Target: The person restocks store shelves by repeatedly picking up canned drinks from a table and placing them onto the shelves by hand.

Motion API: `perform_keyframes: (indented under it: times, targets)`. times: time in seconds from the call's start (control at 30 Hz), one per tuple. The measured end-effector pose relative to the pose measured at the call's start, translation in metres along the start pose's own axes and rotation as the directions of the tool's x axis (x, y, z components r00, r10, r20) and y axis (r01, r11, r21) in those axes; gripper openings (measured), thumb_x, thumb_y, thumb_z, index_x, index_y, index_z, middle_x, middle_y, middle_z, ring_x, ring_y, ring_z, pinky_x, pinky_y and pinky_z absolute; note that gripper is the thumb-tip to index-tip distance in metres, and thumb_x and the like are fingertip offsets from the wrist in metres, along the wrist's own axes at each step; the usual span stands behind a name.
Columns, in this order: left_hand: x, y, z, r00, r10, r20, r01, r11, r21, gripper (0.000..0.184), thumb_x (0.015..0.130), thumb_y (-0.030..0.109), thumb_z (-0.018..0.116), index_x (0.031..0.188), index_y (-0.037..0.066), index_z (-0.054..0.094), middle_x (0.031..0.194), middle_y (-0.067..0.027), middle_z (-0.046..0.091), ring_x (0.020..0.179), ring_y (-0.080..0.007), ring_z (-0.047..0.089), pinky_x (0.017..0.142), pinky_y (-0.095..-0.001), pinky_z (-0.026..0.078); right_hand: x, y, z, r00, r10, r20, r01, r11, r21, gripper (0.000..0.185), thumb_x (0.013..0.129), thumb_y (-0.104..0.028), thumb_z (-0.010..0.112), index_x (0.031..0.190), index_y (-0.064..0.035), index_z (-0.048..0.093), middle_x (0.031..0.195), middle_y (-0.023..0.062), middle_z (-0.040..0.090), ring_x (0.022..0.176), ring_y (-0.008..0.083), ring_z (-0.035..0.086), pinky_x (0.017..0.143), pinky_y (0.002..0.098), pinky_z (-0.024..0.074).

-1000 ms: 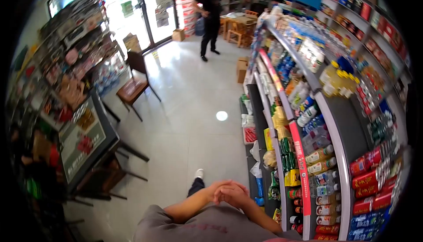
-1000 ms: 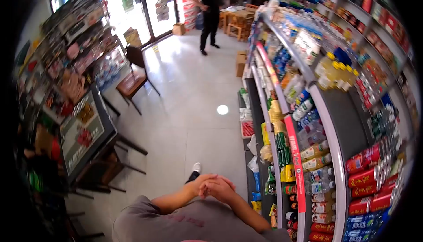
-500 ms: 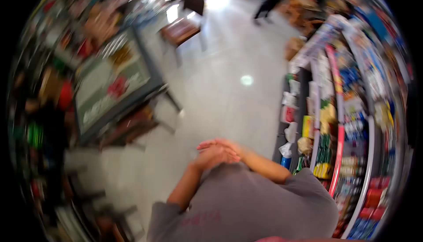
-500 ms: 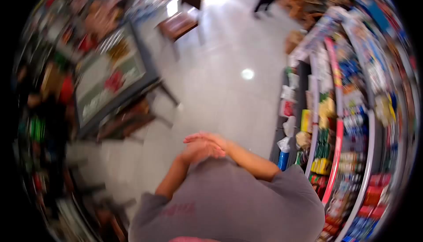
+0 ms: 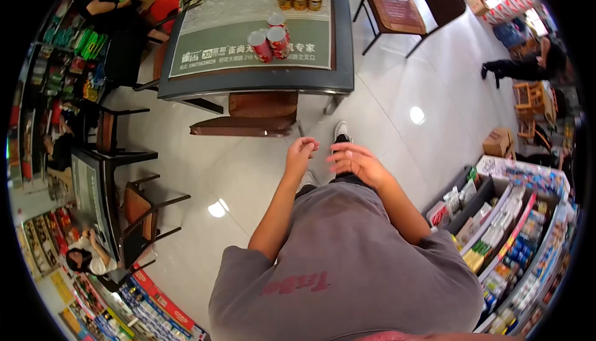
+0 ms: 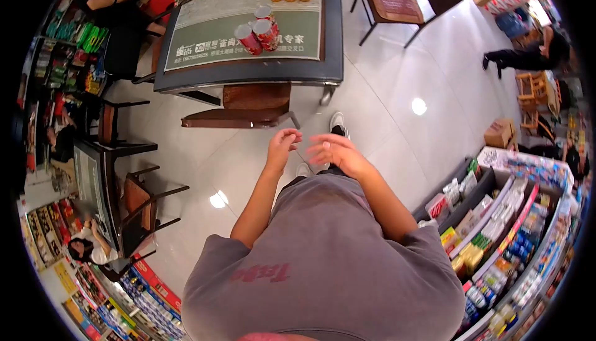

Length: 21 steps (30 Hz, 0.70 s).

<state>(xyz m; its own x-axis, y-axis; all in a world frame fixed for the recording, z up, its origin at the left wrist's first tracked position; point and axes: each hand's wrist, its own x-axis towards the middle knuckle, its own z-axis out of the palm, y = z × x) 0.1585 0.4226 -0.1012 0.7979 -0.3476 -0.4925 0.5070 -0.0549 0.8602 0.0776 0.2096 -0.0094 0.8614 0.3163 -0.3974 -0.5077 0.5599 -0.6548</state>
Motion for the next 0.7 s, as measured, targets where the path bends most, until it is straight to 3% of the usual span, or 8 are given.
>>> perform_keyframes:
  times: [0.13,0.2,0.23,0.37,0.47,0.53,0.63,0.7]
  targets:
    - [0.083,0.044,0.008,0.986,0.095,-0.139,-0.112,0.986,-0.121,0.037,0.099,0.023,0.06,0.131,0.003,0.058,0.133,-0.0089,0.063,0.122,-0.0204,0.059,0.098,-0.0358,0.047,0.124,-0.04,-0.077,0.989,-0.01,-0.145,-0.015,0.985,-0.169,0.047,0.101,-0.034,0.058,0.134,-0.0014,0.056,0.12,0.0134,0.069,0.107,0.0256,0.068,0.094,0.0368,0.0499]
    - [0.128,0.069,0.006,0.962,-0.034,-0.269,-0.073,0.924,-0.376,0.056,0.1,0.031,0.061,0.147,0.004,0.045,0.146,-0.0122,0.053,0.135,-0.0241,0.05,0.107,-0.0408,0.04,0.192,-0.065,-0.093,0.988,0.044,-0.148,-0.067,0.986,-0.155,0.055,0.098,-0.044,0.063,0.134,-0.0029,0.057,0.125,0.0122,0.066,0.114,0.0247,0.064,0.095,0.0378,0.048]
    - [0.152,0.074,-0.003,0.977,-0.065,-0.202,-0.043,0.872,-0.488,0.081,0.098,0.045,0.061,0.159,0.006,0.025,0.162,-0.0152,0.032,0.149,-0.028,0.03,0.117,-0.0455,0.027,0.225,-0.083,-0.089,0.982,0.047,-0.184,-0.083,0.977,-0.198,0.061,0.095,-0.049,0.064,0.135,-0.0031,0.056,0.129,0.0123,0.064,0.117,0.0249,0.062,0.096,0.0385,0.0477]
    - [0.229,0.108,-0.009,0.946,-0.106,-0.308,-0.091,0.823,-0.561,0.114,0.086,0.069,0.064,0.163,0.011,0.004,0.169,-0.0161,0.008,0.157,-0.0291,-0.001,0.124,-0.049,0.007,0.346,-0.125,-0.079,0.939,0.069,-0.336,-0.149,0.964,-0.219,0.081,0.089,-0.062,0.066,0.141,-0.002,0.052,0.136,0.0141,0.058,0.123,0.0262,0.054,0.101,0.0407,0.0437]
    - [0.268,0.131,-0.007,0.907,-0.22,-0.359,-0.105,0.708,-0.699,0.115,0.084,0.072,0.065,0.164,0.016,0.003,0.17,-0.0145,0.006,0.157,-0.0289,-0.005,0.124,-0.0516,0.004,0.387,-0.159,-0.05,0.938,0.121,-0.324,-0.229,0.92,-0.318,0.087,0.087,-0.065,0.066,0.145,-0.0031,0.049,0.14,0.0143,0.054,0.127,0.0267,0.051,0.105,0.0421,0.0395]
    - [0.304,0.124,-0.016,0.929,-0.164,-0.331,-0.123,0.706,-0.697,0.093,0.088,0.069,0.063,0.157,0.017,0.029,0.16,-0.0115,0.029,0.15,-0.0286,0.019,0.12,-0.0516,0.016,0.403,-0.169,-0.043,0.957,0.21,-0.201,-0.271,0.891,-0.364,0.091,0.086,-0.067,0.065,0.15,-0.0071,0.043,0.149,0.0129,0.047,0.133,0.0271,0.047,0.11,0.0434,0.0361]
    - [0.324,0.12,-0.02,0.951,-0.171,-0.256,-0.08,0.666,-0.742,0.063,0.094,0.064,0.059,0.133,0.015,0.055,0.13,-0.0062,0.058,0.118,-0.0235,0.052,0.102,-0.0438,0.039,0.432,-0.144,-0.06,0.945,0.173,-0.277,-0.269,0.895,-0.357,0.066,0.089,-0.052,0.067,0.138,-0.0091,0.056,0.128,0.0077,0.06,0.111,0.0206,0.056,0.094,0.0393,0.0432]
    - [0.325,0.119,-0.021,0.968,-0.109,-0.225,-0.099,0.66,-0.745,0.061,0.096,0.06,0.057,0.137,0.016,0.054,0.131,-0.0059,0.059,0.116,-0.0213,0.056,0.097,-0.0385,0.042,0.441,-0.136,-0.061,0.928,0.161,-0.336,-0.268,0.915,-0.302,0.056,0.09,-0.044,0.067,0.133,-0.0083,0.06,0.123,0.008,0.063,0.11,0.0194,0.056,0.091,0.0372,0.0445]
